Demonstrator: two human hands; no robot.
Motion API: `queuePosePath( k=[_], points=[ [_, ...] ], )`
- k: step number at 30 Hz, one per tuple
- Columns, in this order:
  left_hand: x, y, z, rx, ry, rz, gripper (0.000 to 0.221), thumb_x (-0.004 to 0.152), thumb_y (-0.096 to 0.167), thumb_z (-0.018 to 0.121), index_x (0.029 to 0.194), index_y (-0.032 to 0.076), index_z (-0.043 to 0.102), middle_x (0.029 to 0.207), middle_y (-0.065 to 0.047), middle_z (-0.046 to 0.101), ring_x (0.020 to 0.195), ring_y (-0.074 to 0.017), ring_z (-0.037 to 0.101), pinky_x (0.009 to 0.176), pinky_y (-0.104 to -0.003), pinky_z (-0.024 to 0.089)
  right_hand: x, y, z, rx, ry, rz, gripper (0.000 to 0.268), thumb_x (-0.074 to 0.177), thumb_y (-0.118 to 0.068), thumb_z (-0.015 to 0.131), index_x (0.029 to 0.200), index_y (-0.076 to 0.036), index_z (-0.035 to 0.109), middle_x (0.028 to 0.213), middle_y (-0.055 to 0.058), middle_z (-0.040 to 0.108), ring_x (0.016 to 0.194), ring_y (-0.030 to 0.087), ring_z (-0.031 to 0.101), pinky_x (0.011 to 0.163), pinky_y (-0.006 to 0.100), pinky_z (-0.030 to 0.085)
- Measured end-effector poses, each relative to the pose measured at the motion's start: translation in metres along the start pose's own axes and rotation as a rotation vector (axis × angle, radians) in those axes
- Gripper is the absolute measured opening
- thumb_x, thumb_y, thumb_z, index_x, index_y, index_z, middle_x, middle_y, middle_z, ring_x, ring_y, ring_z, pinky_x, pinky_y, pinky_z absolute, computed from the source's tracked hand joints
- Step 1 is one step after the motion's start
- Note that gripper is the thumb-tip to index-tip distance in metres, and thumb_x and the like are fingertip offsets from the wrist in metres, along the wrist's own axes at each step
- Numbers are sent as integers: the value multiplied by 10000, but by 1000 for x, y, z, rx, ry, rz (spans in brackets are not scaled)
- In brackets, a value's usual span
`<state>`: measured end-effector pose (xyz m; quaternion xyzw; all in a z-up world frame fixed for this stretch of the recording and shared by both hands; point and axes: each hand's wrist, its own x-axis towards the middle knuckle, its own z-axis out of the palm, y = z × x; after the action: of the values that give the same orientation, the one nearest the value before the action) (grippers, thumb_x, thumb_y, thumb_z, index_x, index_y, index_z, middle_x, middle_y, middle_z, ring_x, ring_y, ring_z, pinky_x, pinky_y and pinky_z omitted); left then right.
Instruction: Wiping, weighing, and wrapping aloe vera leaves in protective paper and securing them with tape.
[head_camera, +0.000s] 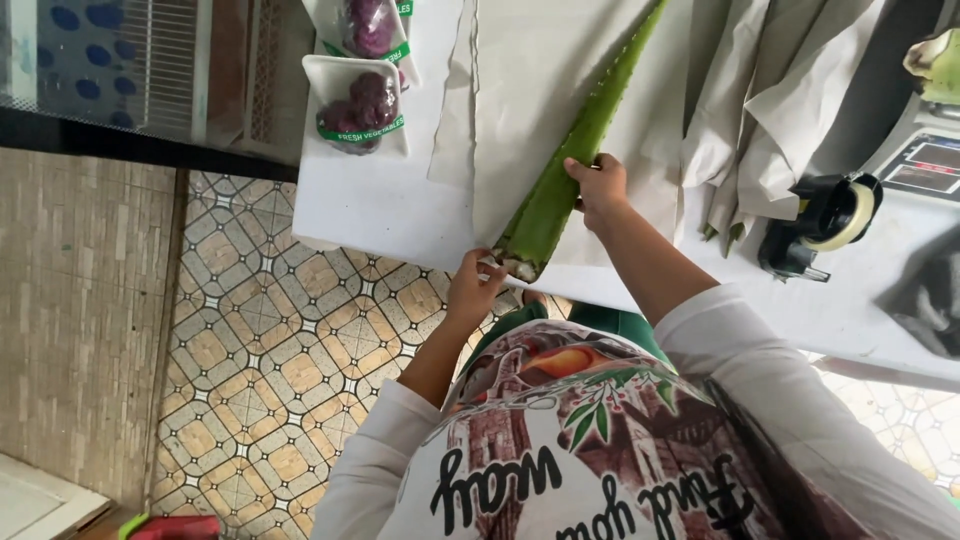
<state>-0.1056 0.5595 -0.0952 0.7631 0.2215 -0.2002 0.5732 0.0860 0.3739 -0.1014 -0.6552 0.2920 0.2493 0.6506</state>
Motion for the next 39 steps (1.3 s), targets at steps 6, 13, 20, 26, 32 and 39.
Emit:
queuePosePath(
  k=[6, 13, 20, 26, 32, 39],
  points=[
    [23, -24, -10, 90, 191, 38, 476, 1024, 279, 634, 1382, -11, 513, 1247, -239, 555, 1068, -410, 673, 880, -505, 564, 20, 12, -5, -72, 55, 14, 631, 978, -238, 784, 1422, 36, 428, 1176, 233, 628, 1025, 412, 732, 837, 612, 640],
    [40, -6, -16, 126, 211, 39, 408, 1037, 215, 581, 1395, 38, 498, 1330, -216, 476, 1171, -402, 628, 935, -473, 557, 24, 16, -9, -117, 49, -27, 597, 988, -235, 770, 1397, 41, 433, 1103, 178, 587, 884, 376, 756, 757, 562, 679],
    [82, 21, -16, 216, 222, 47, 541, 1008, 190, 585, 1483, -12, 424, 1408, -255, 426, 1260, -418, 586, 985, -487, 559, 42, 34, -11, -169, 66, -64, 625, 1002, -261, 782, 1411, 22, 403, 1151, 195, 569, 932, 400, 739, 719, 603, 667],
    [98, 25, -5, 306, 283, -8, 478, 963, 205, 623, 1407, 56, 527, 1225, -159, 583, 1125, -342, 665, 921, -461, 559, 26, 24, -9, -150, 96, -93, 531, 999, -226, 757, 1360, 9, 445, 1162, 197, 593, 978, 413, 725, 706, 564, 676],
    [104, 50, -4, 213, 260, 22, 419, 975, 255, 637, 1342, 69, 559, 1176, -154, 642, 1112, -342, 661, 913, -467, 548, 18, 16, -7, -153, 74, -91, 519, 989, -204, 746, 1354, 21, 455, 1162, 212, 610, 952, 378, 712, 705, 526, 669],
    [155, 50, -2, -21, 206, -22, 591, 951, 388, 716, 1421, 89, 518, 1371, -167, 599, 1305, -330, 568, 1089, -491, 481, 20, 12, -7, -169, 83, -26, 572, 969, -182, 756, 1395, 45, 449, 1173, 219, 641, 1007, 412, 711, 717, 573, 664]
  ],
)
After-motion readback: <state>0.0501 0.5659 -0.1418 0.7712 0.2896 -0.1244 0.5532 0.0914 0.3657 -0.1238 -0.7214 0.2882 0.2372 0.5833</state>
